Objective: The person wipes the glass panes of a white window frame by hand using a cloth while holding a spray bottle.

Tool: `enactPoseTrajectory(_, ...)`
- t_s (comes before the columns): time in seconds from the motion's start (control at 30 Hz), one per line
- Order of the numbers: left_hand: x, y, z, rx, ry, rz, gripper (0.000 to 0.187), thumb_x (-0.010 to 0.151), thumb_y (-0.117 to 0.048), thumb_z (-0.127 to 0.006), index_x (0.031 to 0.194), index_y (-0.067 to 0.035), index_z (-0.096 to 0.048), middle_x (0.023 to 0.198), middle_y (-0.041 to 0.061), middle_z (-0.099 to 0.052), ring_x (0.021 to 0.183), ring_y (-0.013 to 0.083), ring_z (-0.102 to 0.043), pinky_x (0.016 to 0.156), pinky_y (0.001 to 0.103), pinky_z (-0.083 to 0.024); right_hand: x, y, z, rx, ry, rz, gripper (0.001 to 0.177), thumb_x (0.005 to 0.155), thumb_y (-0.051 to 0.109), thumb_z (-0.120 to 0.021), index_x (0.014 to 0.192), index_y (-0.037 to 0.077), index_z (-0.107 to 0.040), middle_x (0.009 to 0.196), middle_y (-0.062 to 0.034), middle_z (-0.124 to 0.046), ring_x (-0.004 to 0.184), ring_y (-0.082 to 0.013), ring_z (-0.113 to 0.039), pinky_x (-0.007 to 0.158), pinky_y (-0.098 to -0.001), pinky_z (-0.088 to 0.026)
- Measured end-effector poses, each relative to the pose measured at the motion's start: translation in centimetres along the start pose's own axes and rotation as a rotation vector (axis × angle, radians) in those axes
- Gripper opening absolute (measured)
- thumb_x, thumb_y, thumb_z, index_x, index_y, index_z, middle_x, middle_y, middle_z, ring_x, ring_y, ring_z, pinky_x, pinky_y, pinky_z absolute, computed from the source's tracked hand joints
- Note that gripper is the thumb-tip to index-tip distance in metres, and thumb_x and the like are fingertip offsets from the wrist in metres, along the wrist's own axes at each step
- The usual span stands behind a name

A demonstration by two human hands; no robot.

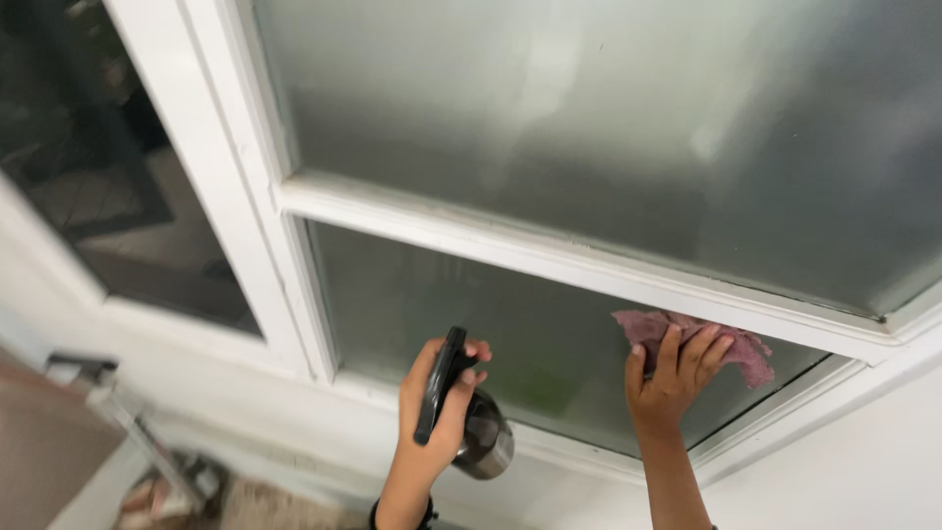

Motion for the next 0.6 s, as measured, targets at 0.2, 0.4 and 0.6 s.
enactPoseTrajectory(0.2,-4.1,0.2,-5.3,0.040,-0.085,-0.018,0.019,0.093,-0.005,-0.055,0.110,-0.001,-0.062,0.104,0.011,-0.073,0.095,0.0153,-0.069,0.084,0.030,-0.059,-1.4,0.8,-0.7,0.122,0.151,0.030,0.053,0.107,0.023,-0.059,0.150,-0.007,-0.054,0.165,-0.0379,-0.025,0.156,-0.0563,-0.007,0.126,-0.0705,-0.009)
enactPoseTrajectory(0.4,-6.1,-2.9,-6.8,0.210,-0.177,-0.112,0.020,0.090,-0.003,-0.054,0.109,-0.001,-0.062,0.098,0.007,-0.074,0.076,0.0104,-0.062,0.072,0.026,-0.053,-0.8,4.8,-1.9,0.209,0.218,0.074,0.050,0.103,0.020,-0.062,0.147,-0.005,-0.060,0.167,-0.0341,-0.027,0.157,-0.0533,-0.006,0.124,-0.0685,0.000)
enactPoseTrajectory(0.6,-6.8,-5.9,-6.0,0.267,-0.261,-0.111,0.018,0.090,-0.004,-0.055,0.106,-0.001,-0.063,0.094,0.006,-0.073,0.069,0.0083,-0.059,0.066,0.025,-0.050,0.4,6.7,-3.3,0.290,0.247,0.107,0.049,0.103,0.015,-0.060,0.148,-0.005,-0.061,0.169,-0.0317,-0.028,0.158,-0.0510,-0.007,0.125,-0.0630,0.001)
Point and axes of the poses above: each hand's wrist, its own x-axis towards the middle knuckle, its own z-axis out of the back of the hand, y = z × x, the point moved 3 cm from there along x, towards the middle knuckle
